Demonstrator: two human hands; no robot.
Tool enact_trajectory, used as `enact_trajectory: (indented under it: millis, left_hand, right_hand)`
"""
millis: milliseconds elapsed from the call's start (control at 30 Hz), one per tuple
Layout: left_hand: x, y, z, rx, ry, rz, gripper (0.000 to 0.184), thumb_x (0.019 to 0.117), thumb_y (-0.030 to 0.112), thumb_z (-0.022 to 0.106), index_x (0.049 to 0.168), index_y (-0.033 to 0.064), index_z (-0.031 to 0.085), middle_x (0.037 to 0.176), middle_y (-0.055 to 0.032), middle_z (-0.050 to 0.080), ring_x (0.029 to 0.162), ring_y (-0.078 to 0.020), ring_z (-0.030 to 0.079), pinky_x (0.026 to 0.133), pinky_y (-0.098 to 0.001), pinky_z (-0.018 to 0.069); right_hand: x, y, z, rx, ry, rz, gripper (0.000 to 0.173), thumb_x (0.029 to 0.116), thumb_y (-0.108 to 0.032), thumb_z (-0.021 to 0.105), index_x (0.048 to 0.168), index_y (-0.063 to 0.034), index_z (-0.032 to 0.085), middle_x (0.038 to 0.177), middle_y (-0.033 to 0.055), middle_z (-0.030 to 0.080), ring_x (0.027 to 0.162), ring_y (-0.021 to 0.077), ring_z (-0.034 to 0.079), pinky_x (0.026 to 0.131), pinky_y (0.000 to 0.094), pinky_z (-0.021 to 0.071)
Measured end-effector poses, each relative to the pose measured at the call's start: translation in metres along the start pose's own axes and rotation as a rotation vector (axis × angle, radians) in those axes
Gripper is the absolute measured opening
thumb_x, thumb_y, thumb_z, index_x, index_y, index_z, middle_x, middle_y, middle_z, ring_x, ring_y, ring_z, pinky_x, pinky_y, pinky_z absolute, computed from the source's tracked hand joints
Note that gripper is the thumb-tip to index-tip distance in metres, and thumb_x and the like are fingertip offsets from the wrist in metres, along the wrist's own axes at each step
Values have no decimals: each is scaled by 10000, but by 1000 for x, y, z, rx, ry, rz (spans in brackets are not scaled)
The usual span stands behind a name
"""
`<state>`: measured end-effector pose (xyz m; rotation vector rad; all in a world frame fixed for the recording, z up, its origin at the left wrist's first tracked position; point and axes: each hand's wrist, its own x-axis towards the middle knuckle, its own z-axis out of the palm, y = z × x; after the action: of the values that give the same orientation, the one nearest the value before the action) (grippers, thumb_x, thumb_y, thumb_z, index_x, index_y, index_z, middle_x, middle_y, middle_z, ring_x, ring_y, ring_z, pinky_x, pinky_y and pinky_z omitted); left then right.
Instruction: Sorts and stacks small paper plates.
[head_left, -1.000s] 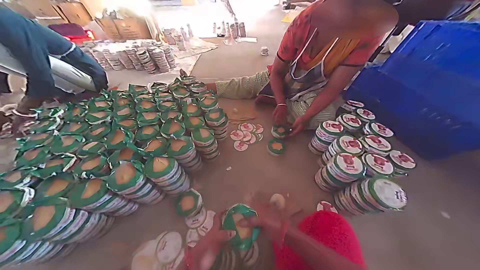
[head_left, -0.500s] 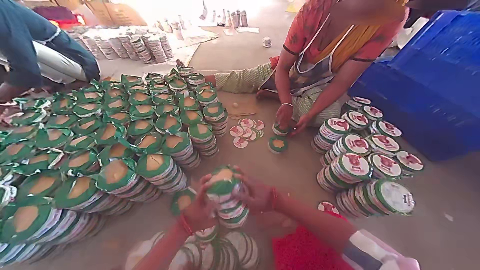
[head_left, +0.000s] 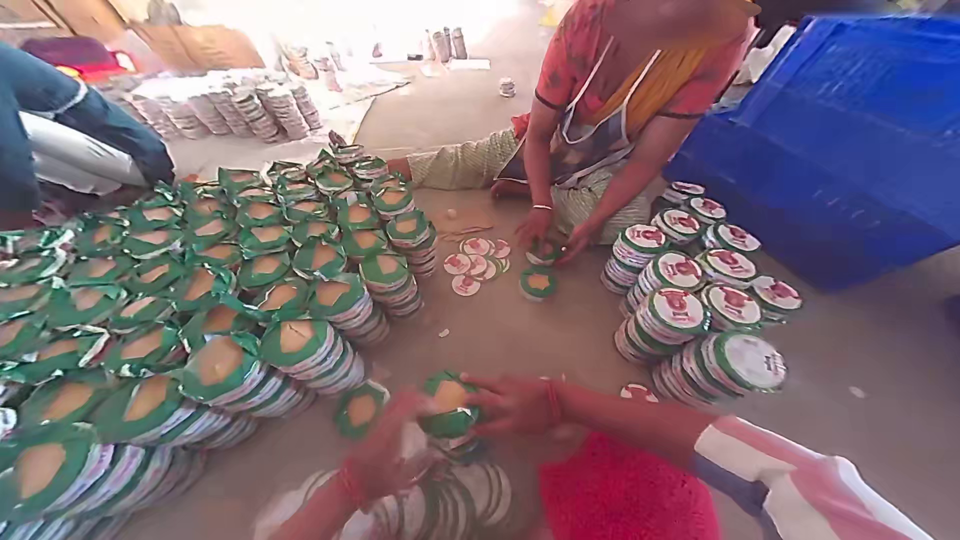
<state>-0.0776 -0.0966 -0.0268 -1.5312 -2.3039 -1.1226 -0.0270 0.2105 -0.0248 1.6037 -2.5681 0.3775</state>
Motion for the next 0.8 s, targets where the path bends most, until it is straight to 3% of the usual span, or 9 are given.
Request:
enact_trajectory:
  millis: [67, 100, 167, 233, 300, 400, 500, 667, 800]
  left_hand:
    - [19, 17, 3, -43, 4, -315, 1006, 835, 754, 598, 1444, -37, 469, 1417, -279, 535, 1349, -420, 479, 1118, -577, 384]
    - [29, 19, 5, -106, -71, -458, 1090, 773, 731, 671, 1523, -15, 407, 1519, -267, 449, 1425, -439, 393, 1161, -606, 309]
    - [45, 18, 10, -247, -187, -642, 1077, 709, 610, 817, 1552, 78, 410, 1529, -170, 481, 1395, -309, 476, 1146, -492, 402]
    - [48, 20, 14, -327, -189, -675, 1038, 680, 523, 875, 1521, 86, 451, 1457, -155, 549, 1302, -256, 562, 1084, -439, 471]
    - [45, 26, 18, -303, -143, -632, 1036, 662, 544, 871, 1496, 66, 484, 1442, -167, 563, 1305, -270, 559, 1087, -447, 463]
    - [38, 38, 24, -241, -50, -629, 1006, 654, 556, 854, 1480, 88, 519, 1450, -171, 555, 1324, -318, 539, 1090, -496, 450]
    - [30, 47, 31, -244, 28, -657, 965, 667, 519, 846, 1475, 98, 530, 1445, -176, 553, 1307, -325, 545, 1063, -506, 463]
    - [23, 48, 38, -305, 105, -660, 912, 712, 426, 849, 1475, 56, 513, 1476, -145, 549, 1366, -281, 513, 1128, -470, 422]
    - [20, 48, 41, -370, 123, -666, 857, 749, 356, 834, 1480, 52, 505, 1472, -140, 551, 1370, -249, 509, 1135, -425, 422]
  right_hand:
    - [-1, -12, -3, 26, 9, 38, 608, 874, -39, 737, 1435, -232, 604, 1555, 224, 452, 1455, 503, 367, 1077, 564, 484]
    - [-1, -17, -5, 37, 44, 66, 601, 870, -29, 728, 1428, -217, 607, 1554, 203, 463, 1459, 478, 376, 1090, 559, 476]
    - [-7, -28, -17, 149, 188, 229, 447, 919, -31, 664, 1360, -98, 628, 1503, 180, 529, 1440, 377, 453, 1129, 512, 453]
    - [-21, -44, -33, 303, 375, 581, 434, 955, -79, 630, 1371, 35, 583, 1462, 212, 553, 1366, 313, 543, 1128, 447, 468]
    - [-40, -56, -46, 412, 421, 1034, 476, 999, -158, 588, 1437, 15, 521, 1421, 189, 586, 1285, 260, 603, 1096, 405, 492]
    - [-57, -67, -48, 351, 24, 1432, 470, 1031, -217, 530, 1457, -18, 530, 1406, 239, 571, 1285, 372, 578, 1101, 515, 452]
    - [-51, -83, -23, 251, -329, 1445, 503, 1020, -245, 559, 1494, -85, 511, 1429, 267, 544, 1311, 469, 529, 1042, 651, 439]
    - [-16, -87, -14, 244, -396, 1475, 684, 978, -309, 659, 1556, -48, 401, 1509, 299, 436, 1351, 494, 477, 1023, 640, 464]
    - [-7, -70, -6, 238, -503, 1493, 812, 942, -397, 713, 1575, -37, 353, 1604, 253, 322, 1460, 488, 325, 1089, 649, 391]
